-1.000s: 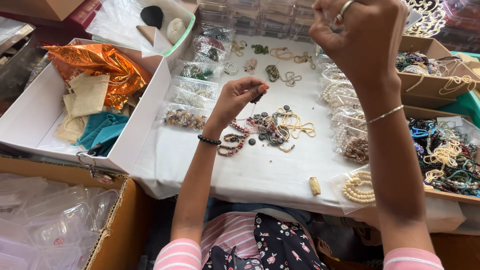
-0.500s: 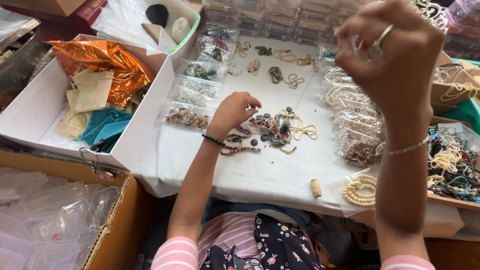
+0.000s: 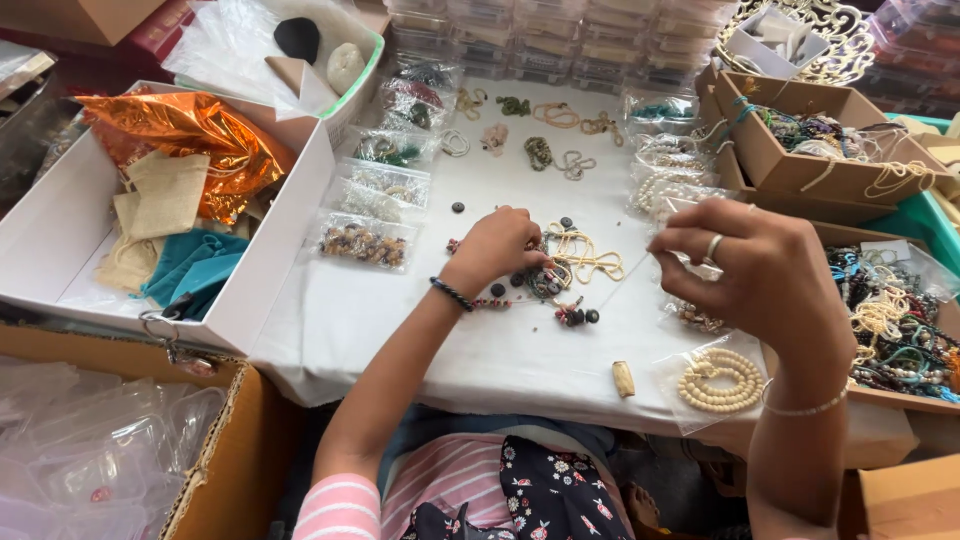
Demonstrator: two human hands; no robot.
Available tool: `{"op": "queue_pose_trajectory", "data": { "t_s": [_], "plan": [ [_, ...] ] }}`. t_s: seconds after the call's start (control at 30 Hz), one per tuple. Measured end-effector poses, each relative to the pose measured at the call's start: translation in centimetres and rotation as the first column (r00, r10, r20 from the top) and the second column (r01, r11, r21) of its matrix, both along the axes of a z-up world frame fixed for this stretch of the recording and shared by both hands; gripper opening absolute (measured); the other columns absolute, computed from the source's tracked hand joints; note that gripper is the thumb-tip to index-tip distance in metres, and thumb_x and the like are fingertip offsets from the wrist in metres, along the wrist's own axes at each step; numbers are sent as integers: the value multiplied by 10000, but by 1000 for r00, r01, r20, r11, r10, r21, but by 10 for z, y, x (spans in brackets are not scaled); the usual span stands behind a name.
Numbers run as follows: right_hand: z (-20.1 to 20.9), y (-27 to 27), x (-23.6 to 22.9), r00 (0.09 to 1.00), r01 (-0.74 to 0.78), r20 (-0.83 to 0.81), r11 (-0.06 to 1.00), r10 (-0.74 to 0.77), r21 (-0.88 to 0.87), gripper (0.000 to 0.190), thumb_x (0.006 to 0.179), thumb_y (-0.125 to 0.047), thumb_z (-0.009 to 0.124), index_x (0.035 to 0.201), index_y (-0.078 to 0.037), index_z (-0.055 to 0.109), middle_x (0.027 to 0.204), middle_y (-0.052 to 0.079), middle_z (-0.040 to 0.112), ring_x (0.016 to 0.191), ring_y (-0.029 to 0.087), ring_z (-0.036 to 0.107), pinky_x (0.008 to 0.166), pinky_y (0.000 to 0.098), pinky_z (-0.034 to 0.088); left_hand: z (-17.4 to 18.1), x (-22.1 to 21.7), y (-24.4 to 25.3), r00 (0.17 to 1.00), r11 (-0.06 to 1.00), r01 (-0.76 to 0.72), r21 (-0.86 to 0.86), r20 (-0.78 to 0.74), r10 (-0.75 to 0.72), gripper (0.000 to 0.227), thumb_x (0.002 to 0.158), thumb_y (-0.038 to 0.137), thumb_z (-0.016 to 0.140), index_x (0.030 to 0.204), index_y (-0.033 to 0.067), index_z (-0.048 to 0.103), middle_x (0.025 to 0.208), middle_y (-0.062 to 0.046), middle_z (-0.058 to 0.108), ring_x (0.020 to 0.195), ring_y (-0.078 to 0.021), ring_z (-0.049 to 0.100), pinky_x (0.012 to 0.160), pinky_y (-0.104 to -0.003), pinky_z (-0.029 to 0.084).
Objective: Sort through and inspect various jewelry items like necklaces and beaded strings on a workbench.
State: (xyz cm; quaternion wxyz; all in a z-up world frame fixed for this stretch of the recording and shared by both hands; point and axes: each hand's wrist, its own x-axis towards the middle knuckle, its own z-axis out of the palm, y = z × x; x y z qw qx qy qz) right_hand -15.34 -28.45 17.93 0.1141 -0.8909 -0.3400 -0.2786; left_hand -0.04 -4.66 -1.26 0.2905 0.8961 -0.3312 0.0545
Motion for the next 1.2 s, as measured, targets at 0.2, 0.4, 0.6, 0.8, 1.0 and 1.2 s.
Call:
{"op": "queue_pose_trajectory", "data": {
  "t_s": [0.2, 0.4, 0.6, 0.8, 1.0, 1.2],
  "plan": [
    [-4, -8, -1, 1000, -8, -14, 1000, 8, 10, 170, 746, -114, 840, 913, -116, 806, 973, 20, 748, 786, 202, 709, 704, 319, 576, -11, 11, -5, 988, 991, -132, 35, -80, 134, 223, 751, 297, 847, 840, 95, 812, 787, -114, 741, 782, -292, 713, 765, -407, 573],
    [-6, -6, 7, 999, 24, -29, 991, -20, 128, 147, 798, -106, 841, 941, -102, 809, 999, 29, 751, 710, 145, 696, 636, 274, 567, 21, 6, 7, 968, 956, -117, -270, -244, 50, 165, 810, 249, 819, 869, 95, 805, 796, -60, 777, 715, -160, 755, 693, -304, 601],
    [-8, -7, 33, 996, -5, 89, 959, -21, 285, 21, 1012, -76, 797, 1022, -92, 805, 1051, 52, 751, 762, 81, 726, 609, 190, 576, 58, 11, 23, 885, 689, -25, -724, -337, -322, 245, 993, 298, 694, 1046, 61, 732, 932, -41, 775, 893, -102, 732, 850, -277, 597],
    [26, 8, 62, 939, -26, 337, 964, -67, 264, 77, 960, 26, 752, 936, -11, 816, 897, 132, 752, 632, 123, 664, 484, 211, 491, 121, 6, 41, 892, 560, 11, -829, -245, -380, 269, 1013, 352, 665, 1097, 98, 694, 979, -28, 775, 930, -102, 740, 885, -260, 592],
    [47, 26, 98, 897, -202, 433, 952, 86, 230, 184, 989, 86, 628, 1050, 6, 782, 991, 101, 759, 823, 85, 708, 650, 163, 561, 155, 12, 59, 937, 507, 57, -860, -129, -325, 264, 1041, 374, 641, 1116, 124, 680, 1076, -42, 781, 997, -121, 746, 954, -329, 595],
    [55, 61, 133, 899, -309, 394, 917, 194, 254, 74, 955, 34, 676, 998, -1, 725, 878, 54, 726, 798, 78, 710, 667, 177, 550, 189, -3, 53, 875, 466, 133, -875, -117, -469, 263, 1082, 418, 511, 1156, 170, 558, 1350, -43, 703, 1229, -115, 699, 1099, -399, 522]
  ]
}}
